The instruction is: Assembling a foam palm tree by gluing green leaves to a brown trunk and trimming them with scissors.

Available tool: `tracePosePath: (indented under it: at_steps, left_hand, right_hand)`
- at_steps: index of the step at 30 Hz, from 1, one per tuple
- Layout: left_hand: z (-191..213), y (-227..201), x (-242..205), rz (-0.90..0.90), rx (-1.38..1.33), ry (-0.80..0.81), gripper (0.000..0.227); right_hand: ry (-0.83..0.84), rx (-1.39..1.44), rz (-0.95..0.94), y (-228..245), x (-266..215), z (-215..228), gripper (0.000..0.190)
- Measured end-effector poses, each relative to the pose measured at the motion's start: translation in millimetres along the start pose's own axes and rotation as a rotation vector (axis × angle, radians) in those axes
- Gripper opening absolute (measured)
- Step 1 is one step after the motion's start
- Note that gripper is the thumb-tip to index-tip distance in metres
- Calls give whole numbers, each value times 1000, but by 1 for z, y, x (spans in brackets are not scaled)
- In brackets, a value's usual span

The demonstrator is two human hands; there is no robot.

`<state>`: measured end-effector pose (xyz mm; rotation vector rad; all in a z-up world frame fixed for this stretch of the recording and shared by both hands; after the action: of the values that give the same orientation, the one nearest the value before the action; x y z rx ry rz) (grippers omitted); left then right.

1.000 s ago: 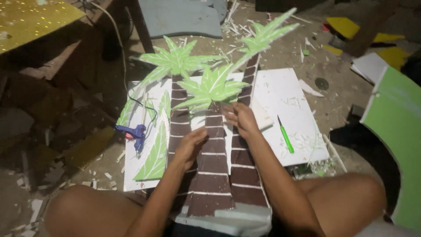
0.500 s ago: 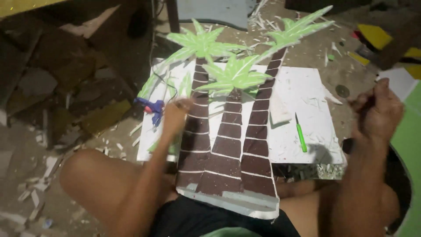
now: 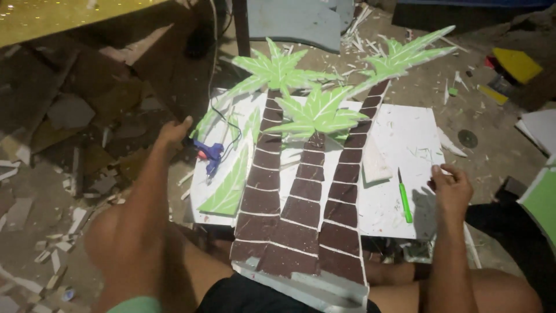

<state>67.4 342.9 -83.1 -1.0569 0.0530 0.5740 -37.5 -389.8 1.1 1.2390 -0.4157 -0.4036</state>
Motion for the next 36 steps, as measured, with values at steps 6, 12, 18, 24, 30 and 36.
tracePosePath:
  at_steps: [6, 12, 18, 24, 30, 36]
  left_hand:
    - [-31, 16, 17, 187, -93, 123, 55]
    - [-42, -18, -5, -29, -9, 29, 49]
    - [-42, 13, 22, -196, 167, 24, 47]
    - [-35, -82, -79, -541, 492, -379, 23]
    - [-120, -51, -101, -268, 408, 101, 33]
    - [-122, -87, -144, -319, 389, 124, 43]
  right_hand:
    - [31, -179, 52, -9, 0, -7, 32]
    - [40, -385, 111, 27, -36, -38, 40]
    - [313, -586, 80, 67, -71, -73, 37]
    - [427, -549, -187, 29, -95, -85, 48]
    - [493, -234, -383, 1, -118, -114, 83]
    - [535, -149, -410, 27, -130, -120, 77]
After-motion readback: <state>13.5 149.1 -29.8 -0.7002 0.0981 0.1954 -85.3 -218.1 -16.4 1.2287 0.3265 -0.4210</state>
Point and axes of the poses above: each hand's wrist, its own x-axis towards the middle knuckle, its own z-axis out of the back of the hand, y = z × x, the point moved 4 cm from there along x, towards the middle knuckle, and after that the axes turned 1 degree about z, right-handed, at the moved point
